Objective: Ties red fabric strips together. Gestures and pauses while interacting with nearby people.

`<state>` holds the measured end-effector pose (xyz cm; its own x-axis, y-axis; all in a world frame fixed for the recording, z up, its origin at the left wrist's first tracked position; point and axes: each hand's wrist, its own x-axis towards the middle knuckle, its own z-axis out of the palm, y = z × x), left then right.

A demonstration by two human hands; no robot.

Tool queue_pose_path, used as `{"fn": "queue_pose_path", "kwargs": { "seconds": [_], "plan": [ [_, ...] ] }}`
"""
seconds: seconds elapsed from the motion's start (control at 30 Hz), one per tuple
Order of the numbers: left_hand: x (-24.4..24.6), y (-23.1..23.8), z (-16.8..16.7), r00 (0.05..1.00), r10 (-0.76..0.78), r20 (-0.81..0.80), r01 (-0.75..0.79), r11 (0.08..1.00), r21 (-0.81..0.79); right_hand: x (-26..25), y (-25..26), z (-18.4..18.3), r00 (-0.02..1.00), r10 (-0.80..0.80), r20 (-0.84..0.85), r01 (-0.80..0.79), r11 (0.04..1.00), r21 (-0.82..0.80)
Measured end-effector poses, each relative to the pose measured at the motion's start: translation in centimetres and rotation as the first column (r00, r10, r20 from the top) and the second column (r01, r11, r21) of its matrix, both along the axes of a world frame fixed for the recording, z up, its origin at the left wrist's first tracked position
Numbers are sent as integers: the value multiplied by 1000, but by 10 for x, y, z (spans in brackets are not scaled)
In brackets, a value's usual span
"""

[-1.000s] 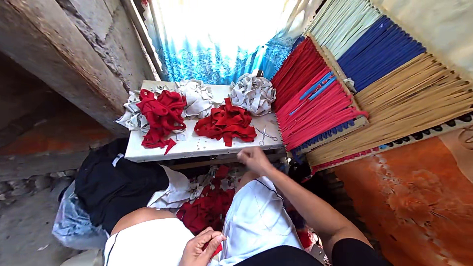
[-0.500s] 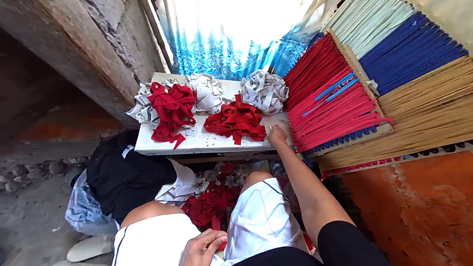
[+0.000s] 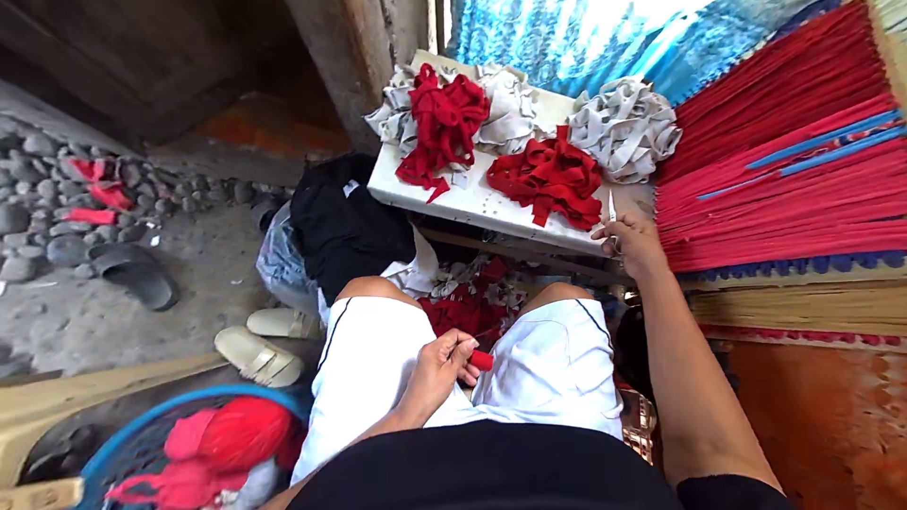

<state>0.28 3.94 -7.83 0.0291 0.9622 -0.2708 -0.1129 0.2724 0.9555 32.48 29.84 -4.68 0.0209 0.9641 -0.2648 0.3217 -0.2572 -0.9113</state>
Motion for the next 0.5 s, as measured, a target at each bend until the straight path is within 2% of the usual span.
{"fn": "queue_pose_path", "kwargs": {
  "seconds": [0.1,0.17,0.23,0.33,0.43,0.5],
  "plan": [
    [-2,3,-1,999,12,39,-11,1000,-27,-29,-69,34,908,286,-307,-260,958,122],
    [-2,5,0,998,32,58,-29,998,-58,-51,-121,45,841,431,-327,-419,901,110],
    [-2,7,0,997,46,60,-42,997,-64,-68,-160,43,805,531,-263,-548,836,12],
    [-5,10,1,997,66,48,-65,998,-19,-79,-194,37,729,617,-297,-668,735,-114],
    [-7,8,1,991,63,121,-60,998,-23,-79,-211,30,613,639,-464,-748,659,-80],
    [-7,9,0,979,74,187,-65,996,-57,-80,-219,22,552,675,-490,-782,622,-24]
  ]
}}
